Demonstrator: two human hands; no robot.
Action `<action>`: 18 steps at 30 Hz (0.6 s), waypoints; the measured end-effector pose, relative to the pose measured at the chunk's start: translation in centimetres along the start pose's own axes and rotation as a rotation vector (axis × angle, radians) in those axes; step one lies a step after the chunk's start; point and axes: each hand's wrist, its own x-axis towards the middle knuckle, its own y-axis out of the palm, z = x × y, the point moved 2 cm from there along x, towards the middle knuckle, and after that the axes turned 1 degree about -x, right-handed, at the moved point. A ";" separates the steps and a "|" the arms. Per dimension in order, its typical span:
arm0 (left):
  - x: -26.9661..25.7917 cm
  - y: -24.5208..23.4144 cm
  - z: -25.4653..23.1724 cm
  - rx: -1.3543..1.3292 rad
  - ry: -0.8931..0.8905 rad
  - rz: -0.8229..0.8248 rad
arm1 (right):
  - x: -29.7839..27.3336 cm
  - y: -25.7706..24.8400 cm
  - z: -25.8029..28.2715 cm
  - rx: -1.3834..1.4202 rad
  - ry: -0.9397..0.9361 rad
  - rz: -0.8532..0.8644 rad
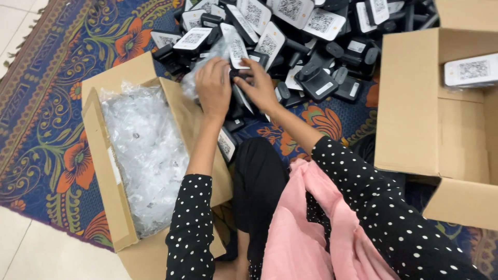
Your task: The person packs electronic payment notification devices into plastic bags and then places them into cardboard boxes.
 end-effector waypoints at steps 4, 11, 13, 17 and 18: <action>1.8 4.3 -7.9 -0.206 0.008 0.089 | -0.7 -11.4 1.9 -0.184 -0.096 -0.188; 1.6 10.7 -13.5 -0.633 -0.106 0.234 | -5.0 -23.4 3.5 -0.748 -0.163 -0.244; 1.4 11.8 -14.4 -0.646 -0.136 0.285 | -6.2 -24.4 4.6 -0.839 -0.008 -0.198; 1.0 12.9 -15.5 -0.638 -0.223 0.320 | -8.1 -24.9 7.7 -0.764 -0.281 -0.347; 0.9 12.9 -15.8 -0.628 -0.212 0.302 | -8.3 -25.1 7.1 -0.743 -0.302 -0.294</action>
